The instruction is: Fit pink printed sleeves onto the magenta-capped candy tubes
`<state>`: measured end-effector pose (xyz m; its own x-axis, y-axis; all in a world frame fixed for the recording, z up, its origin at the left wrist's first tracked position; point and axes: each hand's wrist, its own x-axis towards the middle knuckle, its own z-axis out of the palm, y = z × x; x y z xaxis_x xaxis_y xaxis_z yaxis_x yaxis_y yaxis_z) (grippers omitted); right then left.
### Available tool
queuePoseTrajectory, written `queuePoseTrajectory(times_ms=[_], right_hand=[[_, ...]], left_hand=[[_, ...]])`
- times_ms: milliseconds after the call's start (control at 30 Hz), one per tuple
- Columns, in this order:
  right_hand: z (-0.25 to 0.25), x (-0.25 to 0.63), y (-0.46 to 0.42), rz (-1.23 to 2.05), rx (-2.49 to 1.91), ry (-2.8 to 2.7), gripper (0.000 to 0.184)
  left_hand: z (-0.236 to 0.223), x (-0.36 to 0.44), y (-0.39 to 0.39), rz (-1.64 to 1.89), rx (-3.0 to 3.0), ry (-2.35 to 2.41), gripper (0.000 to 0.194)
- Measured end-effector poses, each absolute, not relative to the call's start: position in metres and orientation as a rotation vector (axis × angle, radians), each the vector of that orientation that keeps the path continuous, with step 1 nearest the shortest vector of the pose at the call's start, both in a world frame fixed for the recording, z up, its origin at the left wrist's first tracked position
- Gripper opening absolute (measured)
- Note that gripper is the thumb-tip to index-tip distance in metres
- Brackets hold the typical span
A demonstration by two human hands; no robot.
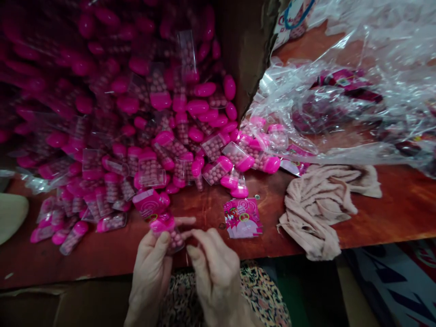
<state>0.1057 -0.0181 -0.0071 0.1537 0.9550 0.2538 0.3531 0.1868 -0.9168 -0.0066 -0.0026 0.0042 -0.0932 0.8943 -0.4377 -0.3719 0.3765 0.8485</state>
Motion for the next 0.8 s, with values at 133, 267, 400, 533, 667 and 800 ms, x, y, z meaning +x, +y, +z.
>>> queuePoseTrajectory(times_ms=[133,267,400,533,667,800], right_hand=[[0.001,0.118,-0.004,0.730,-1.399,-1.246,0.011],[0.004,0.115,0.004,1.047,-1.280,-1.133,0.010],[0.003,0.113,0.002,1.172,-1.252,-1.032,0.018],[0.004,0.113,-0.001,1.191,-1.285,-1.026,0.021],[0.007,0.111,-0.001,1.059,-1.366,-1.073,0.023],[0.005,0.104,-0.002,1.170,-1.330,-0.955,0.024]], left_hand=[[0.007,-0.014,-0.003,1.056,0.634,1.188,0.019],[0.009,-0.015,-0.006,0.894,0.726,1.150,0.024],[0.009,-0.013,-0.008,0.823,0.671,1.138,0.031],[0.007,-0.008,-0.008,0.861,0.584,1.097,0.031],[0.007,-0.001,-0.010,0.920,0.512,1.098,0.025],[0.008,0.003,-0.011,1.023,0.471,1.160,0.023]])
